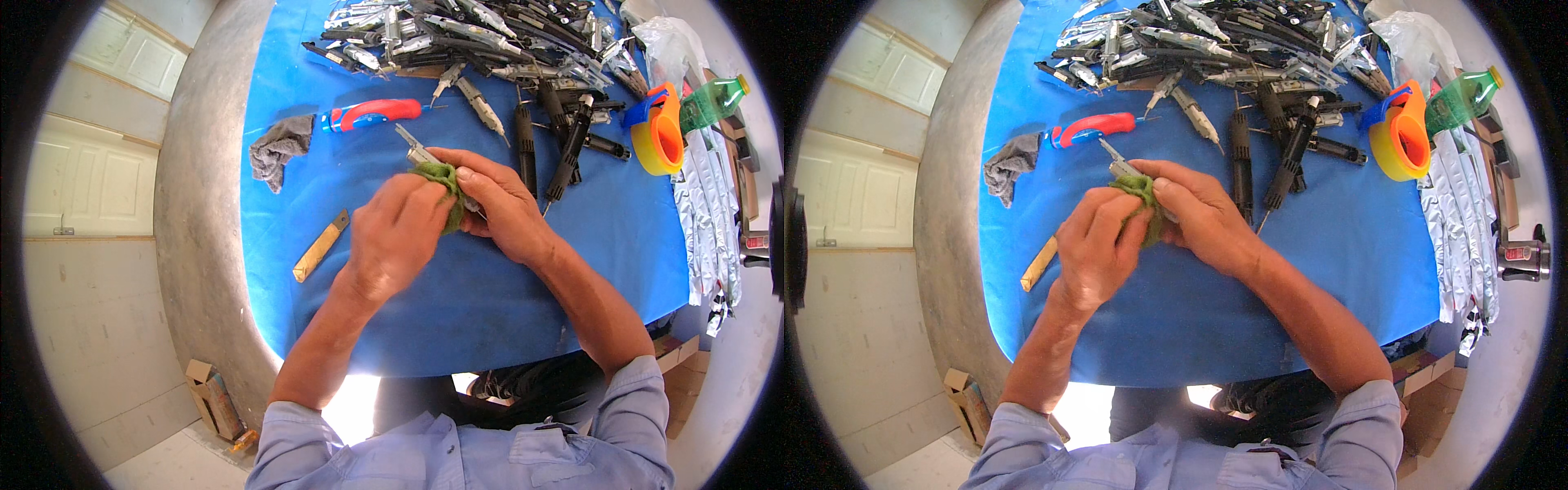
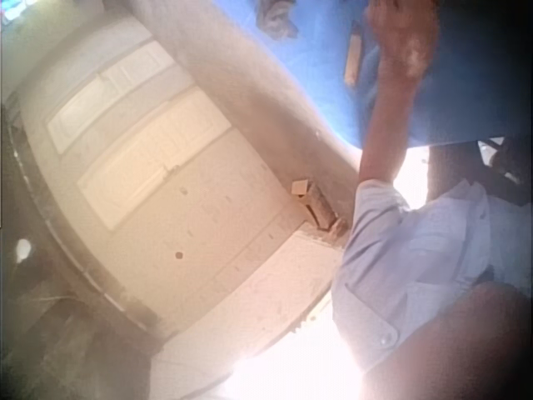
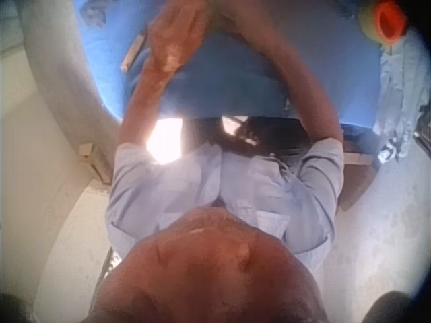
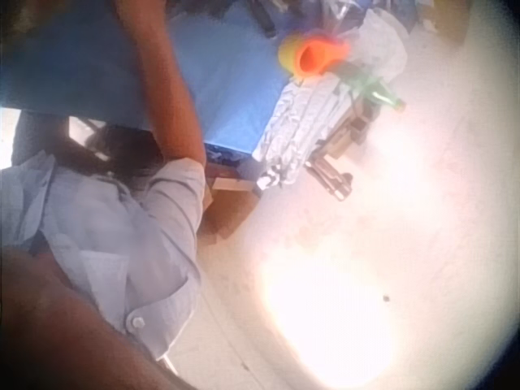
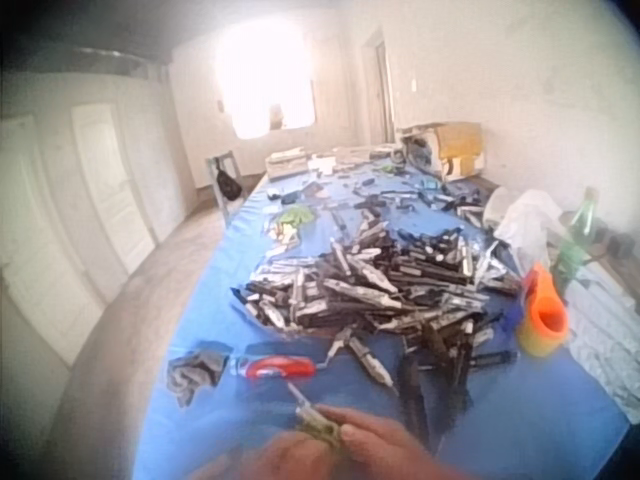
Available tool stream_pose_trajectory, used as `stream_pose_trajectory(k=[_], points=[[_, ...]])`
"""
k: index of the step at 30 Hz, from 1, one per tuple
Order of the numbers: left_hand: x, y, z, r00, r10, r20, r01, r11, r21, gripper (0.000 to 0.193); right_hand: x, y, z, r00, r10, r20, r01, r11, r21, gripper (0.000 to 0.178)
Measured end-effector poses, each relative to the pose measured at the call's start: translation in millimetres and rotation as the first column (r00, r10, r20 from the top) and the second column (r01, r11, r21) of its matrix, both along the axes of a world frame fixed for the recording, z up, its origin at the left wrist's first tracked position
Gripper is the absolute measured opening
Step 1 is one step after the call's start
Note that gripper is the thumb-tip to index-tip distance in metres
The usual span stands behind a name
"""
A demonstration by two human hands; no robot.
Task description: The person wipes small metallic components with a green cloth and measures their dimensions using a caliper on a blue table.
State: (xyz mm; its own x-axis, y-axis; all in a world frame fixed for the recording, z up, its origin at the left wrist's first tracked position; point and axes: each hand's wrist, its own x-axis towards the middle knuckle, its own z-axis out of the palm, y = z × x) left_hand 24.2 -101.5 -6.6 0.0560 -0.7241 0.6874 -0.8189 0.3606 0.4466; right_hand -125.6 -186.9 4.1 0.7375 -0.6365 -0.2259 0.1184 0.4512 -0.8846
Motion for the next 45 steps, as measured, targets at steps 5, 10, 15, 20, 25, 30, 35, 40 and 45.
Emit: stream_pose_trajectory(k=[5, 10, 15, 20, 25, 30, 35, 40, 45], points=[[18.2, -5.4, -4.4, 0.991, 0.133, -0.028, -0.132, 0.991, 0.015, 0.016, -3.6, -5.2, -3.8, 0.997, 0.074, -0.031, -0.077, 0.988, -0.136, 0.042], [37.1, -7.2, -3.4, 0.943, 0.283, -0.173, -0.276, 0.959, 0.062, 0.007, -5.2, -3.8, -1.7, 0.996, 0.084, 0.029, -0.083, 0.996, -0.030, 0.044], [22.7, -1.8, 8.4, 0.949, 0.240, -0.206, -0.230, 0.971, 0.070, 0.013, -7.1, -7.7, -5.9, 0.992, 0.074, 0.106, -0.087, 0.988, 0.126, 0.046], [13.9, 0.4, 8.9, 0.980, 0.144, -0.140, -0.141, 0.990, 0.033, 0.020, -3.5, -8.0, -5.3, 0.986, 0.009, 0.165, -0.040, 0.982, 0.185, 0.046], [-5.9, 3.8, 6.4, 0.998, -0.023, -0.061, 0.022, 1.000, -0.020, 0.023, -4.6, -8.0, -9.6, 0.989, 0.051, 0.138, -0.063, 0.995, 0.083, 0.047], [-2.3, 2.2, -1.9, 1.000, 0.010, -0.007, -0.010, 1.000, 0.008, 0.022, -4.3, -3.7, -3.3, 0.996, 0.050, 0.073, -0.053, 0.998, 0.041, 0.046], [23.9, -4.2, 1.9, 0.975, 0.211, -0.074, -0.211, 0.977, 0.014, 0.016, -6.3, -2.6, -13.7, 0.994, 0.071, 0.085, -0.076, 0.996, 0.056, 0.045], [25.8, -1.2, 7.5, 0.935, 0.275, -0.225, -0.259, 0.961, 0.098, 0.013, -2.6, -4.8, -4.0, 0.991, -0.025, 0.128, 0.005, 0.987, 0.158, 0.046], [-4.0, 8.3, 29.2, 0.918, 0.237, -0.318, -0.172, 0.960, 0.219, 0.015, -8.5, -15.5, -12.6, 0.967, 0.053, 0.251, -0.094, 0.983, 0.157, 0.044]])
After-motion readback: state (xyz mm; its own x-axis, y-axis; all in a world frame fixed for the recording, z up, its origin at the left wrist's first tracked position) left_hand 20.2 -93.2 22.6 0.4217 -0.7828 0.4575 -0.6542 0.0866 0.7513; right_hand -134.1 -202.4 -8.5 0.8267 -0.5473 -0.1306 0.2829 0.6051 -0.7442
